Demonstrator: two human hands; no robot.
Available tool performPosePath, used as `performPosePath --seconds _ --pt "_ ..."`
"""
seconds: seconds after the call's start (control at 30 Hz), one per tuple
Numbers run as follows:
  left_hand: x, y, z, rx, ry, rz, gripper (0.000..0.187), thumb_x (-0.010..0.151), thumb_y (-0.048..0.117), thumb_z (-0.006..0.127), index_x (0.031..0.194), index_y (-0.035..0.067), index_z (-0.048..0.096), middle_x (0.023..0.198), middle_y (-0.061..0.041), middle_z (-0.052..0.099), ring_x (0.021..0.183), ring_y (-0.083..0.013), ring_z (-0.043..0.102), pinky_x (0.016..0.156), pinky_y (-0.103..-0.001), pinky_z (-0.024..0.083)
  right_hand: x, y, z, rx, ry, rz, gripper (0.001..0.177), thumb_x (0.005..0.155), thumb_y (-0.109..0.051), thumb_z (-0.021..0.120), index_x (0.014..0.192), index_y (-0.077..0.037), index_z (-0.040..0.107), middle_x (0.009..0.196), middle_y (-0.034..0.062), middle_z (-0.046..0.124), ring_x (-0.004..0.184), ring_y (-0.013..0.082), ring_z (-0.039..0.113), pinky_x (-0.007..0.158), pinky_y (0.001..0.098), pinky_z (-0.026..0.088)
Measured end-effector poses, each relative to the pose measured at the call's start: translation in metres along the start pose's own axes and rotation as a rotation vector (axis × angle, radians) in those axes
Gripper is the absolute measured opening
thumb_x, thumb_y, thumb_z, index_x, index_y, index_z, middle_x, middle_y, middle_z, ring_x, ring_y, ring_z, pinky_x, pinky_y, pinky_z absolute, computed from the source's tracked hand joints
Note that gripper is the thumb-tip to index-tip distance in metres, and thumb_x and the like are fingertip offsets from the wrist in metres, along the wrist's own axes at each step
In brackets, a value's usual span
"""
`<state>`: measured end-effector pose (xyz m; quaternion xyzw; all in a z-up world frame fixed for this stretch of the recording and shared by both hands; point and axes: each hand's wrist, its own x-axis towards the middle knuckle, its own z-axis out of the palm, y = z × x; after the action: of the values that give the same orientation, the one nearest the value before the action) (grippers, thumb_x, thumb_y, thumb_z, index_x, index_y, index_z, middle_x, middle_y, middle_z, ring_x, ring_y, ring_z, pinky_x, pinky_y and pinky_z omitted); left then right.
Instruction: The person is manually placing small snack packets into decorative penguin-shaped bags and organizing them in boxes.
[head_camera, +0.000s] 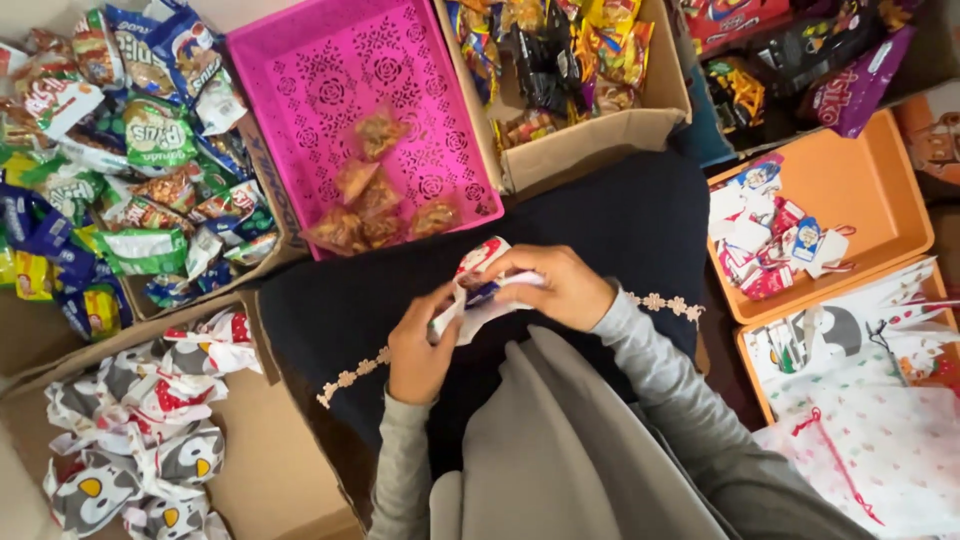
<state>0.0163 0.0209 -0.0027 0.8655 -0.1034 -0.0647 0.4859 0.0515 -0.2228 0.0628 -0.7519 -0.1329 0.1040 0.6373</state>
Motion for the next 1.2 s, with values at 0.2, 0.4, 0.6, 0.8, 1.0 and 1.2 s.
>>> performPosePath --seconds 0.2,0.4,0.6,0.8,1.0,1.2 --pt "-0.001 0.036 0.002 -0.291 0.109 -0.124 0.077 0.075 0.017 0.092 0.144 0.011 0.058 0.099 -0.01 0.072 0.09 -0.0187 0.068 0.077 -0.029 0.063 -0.004 0.046 0.042 -0.116 -0.164 -0.015 0.019 0.09 -0.018 0.078 0.107 -0.011 0.073 0.083 0.0118 0.071 0.074 0.0352 0.069 0.068 0.0427 0.056" --pt "0.034 0.033 -0.017 -0.46 -0.277 0.254 0.128 0.053 0.042 0.096 0.155 -0.003 0.033 0.154 -0.026 0.041 0.15 -0.043 0.031 0.124 -0.054 0.023 -0.01 0.041 0.035 -0.07 -0.248 -0.053 0.013 0.091 -0.022 0.077 0.1 -0.013 0.074 0.09 0.006 0.069 0.081 0.0318 0.071 0.073 0.0415 0.057" --pt "0.013 0.034 0.058 -0.468 -0.293 -0.061 0.025 0.088 0.017 0.079 0.104 0.0 0.071 0.08 -0.008 0.069 0.072 -0.0161 0.062 0.066 -0.038 0.055 0.004 0.013 -0.009 0.038 0.118 -0.087 0.008 0.087 -0.006 0.079 0.084 -0.01 0.072 0.078 0.0013 0.061 0.07 0.0179 0.061 0.065 0.0321 0.052" --pt "0.008 0.051 0.051 -0.453 -0.434 -0.196 0.038 0.098 0.023 0.059 0.125 -0.002 0.069 0.126 -0.015 0.073 0.121 -0.0261 0.068 0.109 -0.036 0.048 -0.044 0.066 -0.058 0.431 0.575 0.12 0.018 0.079 -0.007 0.086 0.091 -0.004 0.073 0.086 0.0056 0.074 0.077 0.0086 0.069 0.071 0.0203 0.057" --pt "-0.015 0.026 0.081 -0.624 -0.396 -0.479 0.022 0.095 0.027 0.065 0.104 0.007 0.068 0.107 -0.007 0.067 0.106 -0.0232 0.065 0.104 -0.036 0.045 -0.107 0.131 -0.164 0.577 1.148 0.102 0.017 0.089 -0.006 0.077 0.104 -0.005 0.071 0.084 0.0091 0.071 0.069 0.0163 0.069 0.072 0.0292 0.064" --pt "0.013 0.056 0.111 -0.518 -0.479 -0.412 0.03 0.095 0.033 0.063 0.105 0.005 0.07 0.104 -0.01 0.073 0.1 -0.024 0.07 0.093 -0.037 0.054 -0.195 0.297 -0.241 0.204 1.463 0.511 0.014 0.084 -0.014 0.075 0.097 -0.011 0.075 0.09 0.0049 0.069 0.069 0.0181 0.067 0.057 0.0285 0.064"
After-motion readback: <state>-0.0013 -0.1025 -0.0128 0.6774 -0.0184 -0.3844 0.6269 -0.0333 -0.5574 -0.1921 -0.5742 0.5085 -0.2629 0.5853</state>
